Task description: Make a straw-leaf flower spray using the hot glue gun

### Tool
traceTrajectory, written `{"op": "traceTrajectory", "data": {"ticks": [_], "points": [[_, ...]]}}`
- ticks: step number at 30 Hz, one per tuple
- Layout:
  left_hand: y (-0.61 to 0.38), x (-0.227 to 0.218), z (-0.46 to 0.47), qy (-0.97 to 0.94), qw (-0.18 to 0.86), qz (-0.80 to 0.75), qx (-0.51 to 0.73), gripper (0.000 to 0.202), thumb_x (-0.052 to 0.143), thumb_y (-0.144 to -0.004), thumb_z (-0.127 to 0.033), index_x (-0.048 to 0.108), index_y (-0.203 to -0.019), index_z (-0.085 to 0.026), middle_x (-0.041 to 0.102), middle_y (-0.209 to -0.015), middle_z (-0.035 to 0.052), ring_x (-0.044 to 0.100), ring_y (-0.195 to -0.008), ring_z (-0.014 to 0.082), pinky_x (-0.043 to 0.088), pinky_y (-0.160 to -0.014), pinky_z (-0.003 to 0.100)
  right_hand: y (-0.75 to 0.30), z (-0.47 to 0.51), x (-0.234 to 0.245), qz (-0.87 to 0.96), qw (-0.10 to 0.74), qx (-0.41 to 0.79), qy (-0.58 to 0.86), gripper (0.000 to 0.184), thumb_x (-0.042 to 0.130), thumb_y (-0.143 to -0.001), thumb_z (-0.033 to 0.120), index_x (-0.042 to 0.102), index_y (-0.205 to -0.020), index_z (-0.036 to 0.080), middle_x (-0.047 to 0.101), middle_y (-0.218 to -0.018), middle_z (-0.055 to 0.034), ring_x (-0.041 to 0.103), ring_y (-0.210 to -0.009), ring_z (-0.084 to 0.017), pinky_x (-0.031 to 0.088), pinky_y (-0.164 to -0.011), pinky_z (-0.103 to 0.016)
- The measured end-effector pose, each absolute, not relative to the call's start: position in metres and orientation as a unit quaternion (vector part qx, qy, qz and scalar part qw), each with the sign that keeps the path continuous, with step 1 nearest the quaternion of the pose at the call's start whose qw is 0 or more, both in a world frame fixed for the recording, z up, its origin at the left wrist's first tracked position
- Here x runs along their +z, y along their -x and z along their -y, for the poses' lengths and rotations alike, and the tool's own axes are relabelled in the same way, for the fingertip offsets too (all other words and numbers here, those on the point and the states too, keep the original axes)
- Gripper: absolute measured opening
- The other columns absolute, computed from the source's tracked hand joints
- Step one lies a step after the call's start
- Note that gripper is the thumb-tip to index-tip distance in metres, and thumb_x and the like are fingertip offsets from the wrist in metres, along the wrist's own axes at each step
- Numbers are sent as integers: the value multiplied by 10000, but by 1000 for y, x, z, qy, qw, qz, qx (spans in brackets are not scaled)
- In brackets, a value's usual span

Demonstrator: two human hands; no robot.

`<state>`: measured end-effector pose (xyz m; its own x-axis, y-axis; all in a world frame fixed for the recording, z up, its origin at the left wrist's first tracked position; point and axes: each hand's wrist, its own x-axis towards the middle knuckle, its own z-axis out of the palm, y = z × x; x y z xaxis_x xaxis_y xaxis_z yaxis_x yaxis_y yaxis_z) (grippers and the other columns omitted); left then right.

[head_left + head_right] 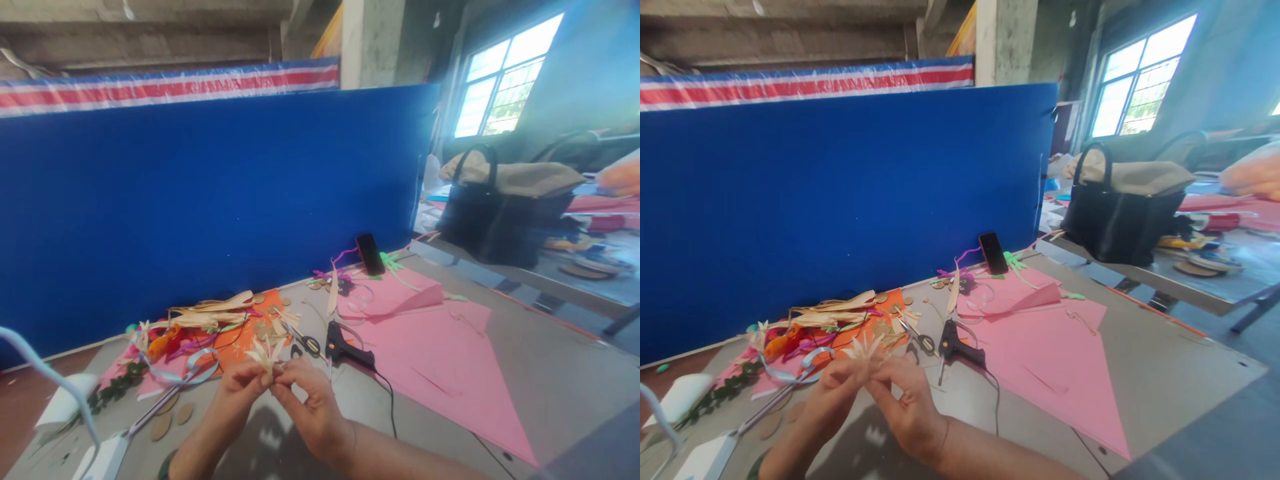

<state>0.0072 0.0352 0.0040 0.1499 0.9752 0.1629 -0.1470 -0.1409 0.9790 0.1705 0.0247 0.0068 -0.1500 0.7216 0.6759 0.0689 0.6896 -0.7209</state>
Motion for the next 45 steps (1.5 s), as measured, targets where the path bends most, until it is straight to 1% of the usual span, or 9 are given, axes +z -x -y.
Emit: {"op": "traceTrajectory", "data": {"ticks": [6, 9, 12, 17, 26, 30, 34, 40, 45], "points": [[-8, 1, -36, -505, 568, -364, 538, 172, 824, -670, -305, 739, -631, -161, 661, -593, 0, 597, -625, 136, 497, -678, 269, -171, -25, 5, 694, 601, 303, 256, 123, 625, -876, 180, 653, -758, 201, 693, -764, -27, 647, -743, -165, 493, -740, -289], [-10, 6, -34, -477, 583, -362, 550, 221, 867, -595, -327, 723, -617, -161, 673, -600, 3, 607, -619, 142, 503, -641, 266, -171, -25, 4, 696, 593, 305, 266, 133, 622, -879, 193, 653, -749, 199, 682, -738, -26, 634, -708, -162, 489, -703, -282], [-11, 13, -32, -472, 593, -345, 553, 270, 892, -537, -350, 717, -629, -166, 681, -623, 11, 631, -653, 164, 521, -672, 291, -171, -26, 3, 693, 595, 302, 272, 134, 627, -876, 201, 655, -745, 195, 675, -729, -26, 629, -692, -159, 482, -676, -274], [-10, 13, -32, -516, 598, -313, 527, 223, 828, -649, -357, 730, -676, -158, 682, -735, 44, 620, -718, 180, 511, -705, 309, -169, -25, 3, 697, 599, 301, 255, 143, 619, -879, 200, 643, -738, 196, 653, -705, -21, 613, -672, -154, 478, -669, -268], [-9, 22, -29, -615, 450, -363, 536, 164, 809, -675, -299, 741, -623, -158, 682, -717, 52, 590, -660, 166, 497, -641, 267, -170, -25, 4, 703, 605, 293, 233, 145, 617, -866, 141, 593, -731, 191, 584, -673, -2, 539, -615, -127, 441, -619, -237], [-13, 35, -26, -666, 362, -328, 563, 109, 794, -695, -231, 744, -607, -190, 642, -637, 16, 574, -590, 135, 476, -576, 227, -170, -24, 4, 700, 617, 281, 224, 116, 625, -850, 110, 601, -784, 202, 594, -697, 0, 532, -608, -123, 422, -597, -231], [-14, 35, -24, -688, 311, -308, 578, 100, 758, -739, -196, 728, -644, -206, 629, -645, -2, 584, -603, 130, 473, -576, 216, -171, -24, 3, 704, 617, 267, 228, 117, 630, -845, 106, 601, -788, 204, 563, -666, 10, 516, -592, -121, 400, -571, -228], [-13, 31, -18, -738, 212, -303, 565, 134, 664, -835, -275, 708, -741, -189, 602, -684, 12, 573, -644, 150, 461, -581, 243, -173, -24, 3, 714, 614, 247, 229, 115, 601, -858, 110, 596, -786, 198, 544, -656, 10, 521, -608, -126, 398, -580, -230], [-18, 32, -11, -758, 161, -296, 558, 97, 610, -868, -193, 701, -835, -207, 603, -734, 14, 584, -689, 150, 463, -611, 242, -174, -24, 6, 716, 614, 254, 214, 145, 577, -869, 128, 574, -739, 195, 563, -641, 6, 536, -614, -130, 400, -595, -232]]}}
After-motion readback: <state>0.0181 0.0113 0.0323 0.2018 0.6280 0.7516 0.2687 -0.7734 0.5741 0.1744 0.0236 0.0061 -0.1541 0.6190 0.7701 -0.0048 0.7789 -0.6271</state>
